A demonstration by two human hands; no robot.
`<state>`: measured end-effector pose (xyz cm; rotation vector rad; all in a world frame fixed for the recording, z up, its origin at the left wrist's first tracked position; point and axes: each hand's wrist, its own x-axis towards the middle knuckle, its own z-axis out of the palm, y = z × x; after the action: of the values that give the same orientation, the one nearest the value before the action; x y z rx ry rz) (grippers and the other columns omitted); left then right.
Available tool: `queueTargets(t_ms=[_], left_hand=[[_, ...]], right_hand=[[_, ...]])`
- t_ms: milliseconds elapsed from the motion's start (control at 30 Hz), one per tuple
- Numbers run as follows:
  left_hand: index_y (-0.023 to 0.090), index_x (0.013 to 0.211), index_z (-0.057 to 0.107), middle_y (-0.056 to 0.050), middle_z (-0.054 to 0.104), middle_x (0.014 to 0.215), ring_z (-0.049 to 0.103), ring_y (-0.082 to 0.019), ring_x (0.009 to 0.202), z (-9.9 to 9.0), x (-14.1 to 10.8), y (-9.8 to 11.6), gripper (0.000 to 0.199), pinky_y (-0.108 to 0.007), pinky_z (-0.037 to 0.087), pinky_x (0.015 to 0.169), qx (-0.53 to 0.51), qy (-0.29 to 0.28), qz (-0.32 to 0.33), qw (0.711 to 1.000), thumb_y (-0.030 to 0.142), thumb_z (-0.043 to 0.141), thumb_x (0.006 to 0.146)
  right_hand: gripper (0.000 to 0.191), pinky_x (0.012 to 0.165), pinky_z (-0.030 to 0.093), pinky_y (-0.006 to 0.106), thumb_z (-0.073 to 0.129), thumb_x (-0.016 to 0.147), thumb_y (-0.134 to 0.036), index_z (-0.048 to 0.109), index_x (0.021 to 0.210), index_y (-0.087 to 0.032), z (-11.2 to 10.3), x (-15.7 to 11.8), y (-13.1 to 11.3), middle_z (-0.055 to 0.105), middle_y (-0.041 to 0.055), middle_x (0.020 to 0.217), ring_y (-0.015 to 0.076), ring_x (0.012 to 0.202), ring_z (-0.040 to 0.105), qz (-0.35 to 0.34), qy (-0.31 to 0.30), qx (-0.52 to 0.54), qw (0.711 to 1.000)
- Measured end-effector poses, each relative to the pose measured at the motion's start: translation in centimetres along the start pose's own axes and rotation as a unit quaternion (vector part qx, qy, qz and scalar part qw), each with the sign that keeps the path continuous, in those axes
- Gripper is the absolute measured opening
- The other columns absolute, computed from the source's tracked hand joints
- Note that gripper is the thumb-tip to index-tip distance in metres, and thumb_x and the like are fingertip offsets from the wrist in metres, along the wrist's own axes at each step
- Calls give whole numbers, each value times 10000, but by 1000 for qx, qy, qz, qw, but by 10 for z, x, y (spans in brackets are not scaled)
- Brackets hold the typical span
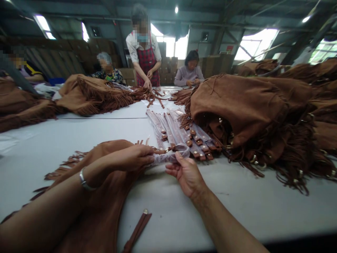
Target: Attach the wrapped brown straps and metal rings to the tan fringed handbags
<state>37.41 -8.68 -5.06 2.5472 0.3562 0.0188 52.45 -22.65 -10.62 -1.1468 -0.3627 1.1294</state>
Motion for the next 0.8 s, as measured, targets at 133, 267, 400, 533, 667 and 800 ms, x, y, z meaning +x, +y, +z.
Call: queueTargets(t_ms=[133,267,400,533,667,800], left_hand=[[146,738,560,6,523,652,448,-110,592,6,4,1,199,-219,328,537,-3,33,-22,999,304,467,815],[160,767,519,25,509,660,434,-94,591,25,9,13,134,-203,305,516,-38,50,9,998,288,557,770],[162,826,460,43,482,614,433,-79,517,32,10,11,226,-185,322,469,-205,34,-2,978,356,566,777],[146,825,522,23,514,648,458,-90,544,10,3,-3,274,-192,342,480,-189,-64,13,980,418,532,797],[137,889,595,21,513,624,456,-96,561,-5,0,-11,266,-201,367,521,-201,-69,22,977,359,455,846],[138,954,596,23,499,592,453,-94,497,0,3,-10,314,-196,353,457,-259,-78,-16,962,391,443,849]], right_hand=[[460,285,283,188,534,803,-541,494,557,-154,-25,-10,-16,514,6,473,92,317,422,-52,30,-422,905],[366,693,461,331,571,787,-478,601,960,-156,-9,-19,-29,628,106,933,238,827,587,-361,25,-590,722],[401,708,424,307,647,746,-376,574,1077,-162,16,-13,-26,631,84,956,232,854,575,-293,-157,-662,672],[283,537,347,224,543,831,-378,588,662,-155,6,-2,-24,548,2,611,131,585,509,-228,-146,-636,723],[345,443,305,210,522,837,-433,537,634,-155,-13,-2,-32,439,-41,494,91,435,404,-192,-127,-543,807],[308,676,449,280,472,866,-406,630,904,-144,-9,-7,-41,629,62,846,184,771,585,-217,-154,-566,780]])
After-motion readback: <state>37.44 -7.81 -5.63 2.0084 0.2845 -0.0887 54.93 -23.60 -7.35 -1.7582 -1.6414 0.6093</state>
